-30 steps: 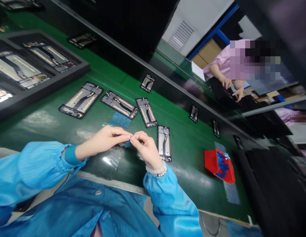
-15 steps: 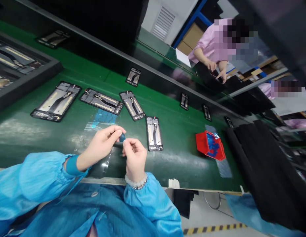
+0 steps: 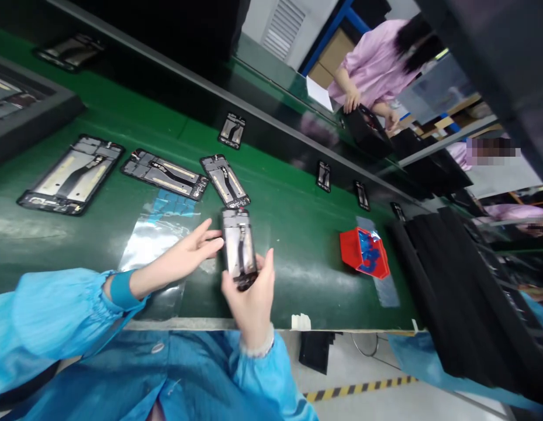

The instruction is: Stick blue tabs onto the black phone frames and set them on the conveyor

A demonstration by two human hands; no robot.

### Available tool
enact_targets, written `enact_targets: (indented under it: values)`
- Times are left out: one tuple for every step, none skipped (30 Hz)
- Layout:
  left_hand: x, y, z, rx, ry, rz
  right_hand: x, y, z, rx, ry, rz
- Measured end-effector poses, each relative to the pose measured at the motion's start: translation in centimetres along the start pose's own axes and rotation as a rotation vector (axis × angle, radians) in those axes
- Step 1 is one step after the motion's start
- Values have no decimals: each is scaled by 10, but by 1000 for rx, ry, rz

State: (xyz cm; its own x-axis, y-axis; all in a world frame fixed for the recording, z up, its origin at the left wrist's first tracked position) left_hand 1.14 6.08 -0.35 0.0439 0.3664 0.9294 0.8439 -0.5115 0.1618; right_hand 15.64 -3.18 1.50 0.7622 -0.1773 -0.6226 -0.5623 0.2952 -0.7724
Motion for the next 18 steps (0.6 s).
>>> enact_targets:
  values:
    - [4, -1, 0, 26, 58, 25, -9, 1, -8, -18, -50, 55]
    - [7, -4, 0, 51, 113, 57, -17, -2, -12, -10, -91, 111]
    - [10, -7, -1, 74, 161, 91, -21, -7, -12, 22, -113, 167]
    - [11, -9, -1, 87, 194, 123, -22, -14, -7, 56, -112, 222]
    - [11, -11, -1, 82, 215, 142, -20, -18, 1, 65, -91, 279]
    - [11, -10, -1, 57, 227, 148, -17, -19, 13, 38, -61, 336]
    - [9, -10, -1, 29, 234, 146, -16, -17, 25, -22, -33, 388]
    - [8, -8, -1, -3, 236, 146, -15, -13, 37, -95, -16, 428]
    - [7, -6, -2, -34, 235, 152, -17, -8, 48, -155, -14, 453]
    - [6, -4, -2, -60, 231, 161, -20, -4, 56, -191, -25, 462]
    - [6, -2, -3, -77, 228, 172, -23, -1, 62, -204, -41, 456]
    - [6, -1, -4, -87, 227, 184, -27, 2, 66, -206, -57, 443]
    - [7, 0, -5, -90, 228, 196, -31, 4, 68, -209, -73, 428]
    - [9, 0, -7, -86, 230, 204, -34, 5, 69, -213, -86, 414]
    - [10, 0, -8, -80, 231, 210, -36, 7, 69, -218, -95, 402]
    - [12, 0, -9, -77, 229, 219, -37, 7, 69, -227, -100, 391]
    - [13, 0, -10, -77, 223, 231, -38, 8, 69, -241, -103, 382]
    - [14, -1, -10, -76, 214, 250, -38, 8, 69, -254, -105, 376]
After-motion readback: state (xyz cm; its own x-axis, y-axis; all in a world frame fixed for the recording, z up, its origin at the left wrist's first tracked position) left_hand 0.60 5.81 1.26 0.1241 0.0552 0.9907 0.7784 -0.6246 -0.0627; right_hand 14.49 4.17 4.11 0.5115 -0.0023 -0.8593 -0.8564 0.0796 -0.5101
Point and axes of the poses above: each hand's wrist, its own z-axis towards the middle knuckle, its own y-axis out of the palm, x = y × z, the point moved 6 cm from there along z, towards the middle knuckle, and after that the axes turned 7 degrees about -x, right-handed, at the moved point
